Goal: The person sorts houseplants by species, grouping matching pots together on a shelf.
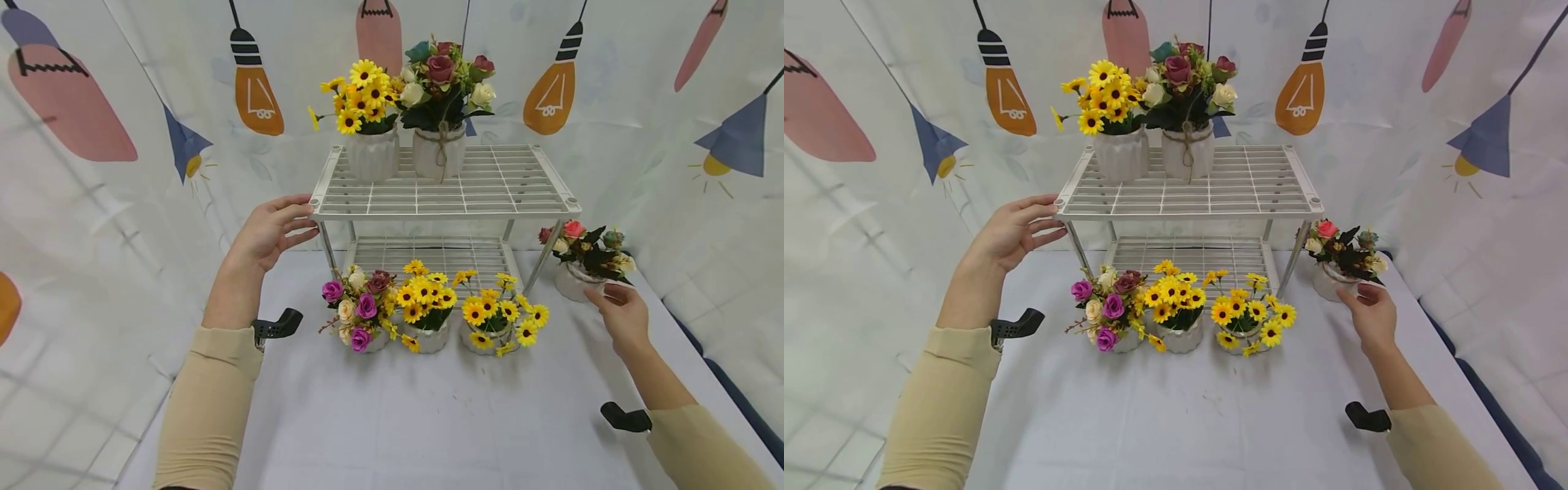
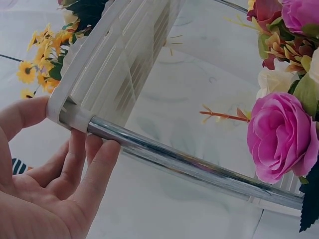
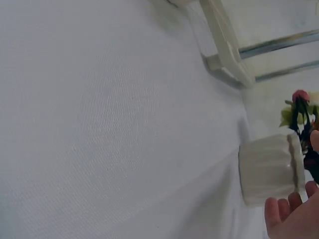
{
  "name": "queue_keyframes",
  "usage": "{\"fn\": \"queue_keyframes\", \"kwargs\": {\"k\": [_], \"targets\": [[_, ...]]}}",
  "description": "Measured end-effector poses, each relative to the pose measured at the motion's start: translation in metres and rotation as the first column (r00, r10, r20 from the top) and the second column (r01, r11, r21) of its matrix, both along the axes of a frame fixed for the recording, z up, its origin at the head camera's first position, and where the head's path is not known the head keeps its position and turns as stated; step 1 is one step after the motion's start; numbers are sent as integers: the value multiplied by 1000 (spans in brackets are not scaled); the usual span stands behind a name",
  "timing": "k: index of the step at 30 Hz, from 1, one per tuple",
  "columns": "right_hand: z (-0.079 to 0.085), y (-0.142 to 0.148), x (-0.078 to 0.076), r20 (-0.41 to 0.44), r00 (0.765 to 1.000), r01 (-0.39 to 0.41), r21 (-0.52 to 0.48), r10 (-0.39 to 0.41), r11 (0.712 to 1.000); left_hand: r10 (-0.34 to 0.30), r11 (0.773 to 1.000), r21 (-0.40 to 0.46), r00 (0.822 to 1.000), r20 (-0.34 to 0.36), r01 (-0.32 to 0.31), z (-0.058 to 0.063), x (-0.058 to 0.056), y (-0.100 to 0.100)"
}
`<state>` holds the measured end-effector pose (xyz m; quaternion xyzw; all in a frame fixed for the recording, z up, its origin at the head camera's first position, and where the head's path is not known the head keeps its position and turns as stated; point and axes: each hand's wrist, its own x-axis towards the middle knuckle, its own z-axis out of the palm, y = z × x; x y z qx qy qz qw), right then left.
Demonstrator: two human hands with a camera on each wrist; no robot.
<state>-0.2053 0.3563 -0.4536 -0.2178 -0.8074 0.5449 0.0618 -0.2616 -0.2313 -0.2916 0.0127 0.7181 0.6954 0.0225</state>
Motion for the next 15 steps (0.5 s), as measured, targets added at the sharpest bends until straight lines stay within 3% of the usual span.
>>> {"fn": "queue_keyframes", "kwargs": {"k": [9, 15], "targets": [[-23, 10, -24, 42, 995, 92, -38, -90, 995, -3, 1000, 6, 1000, -3, 3, 1, 0, 0], [-29, 6, -43, -11, 991, 128, -78, -130, 989, -4, 1000, 11, 1000, -1, 4, 1, -1, 1]]}}
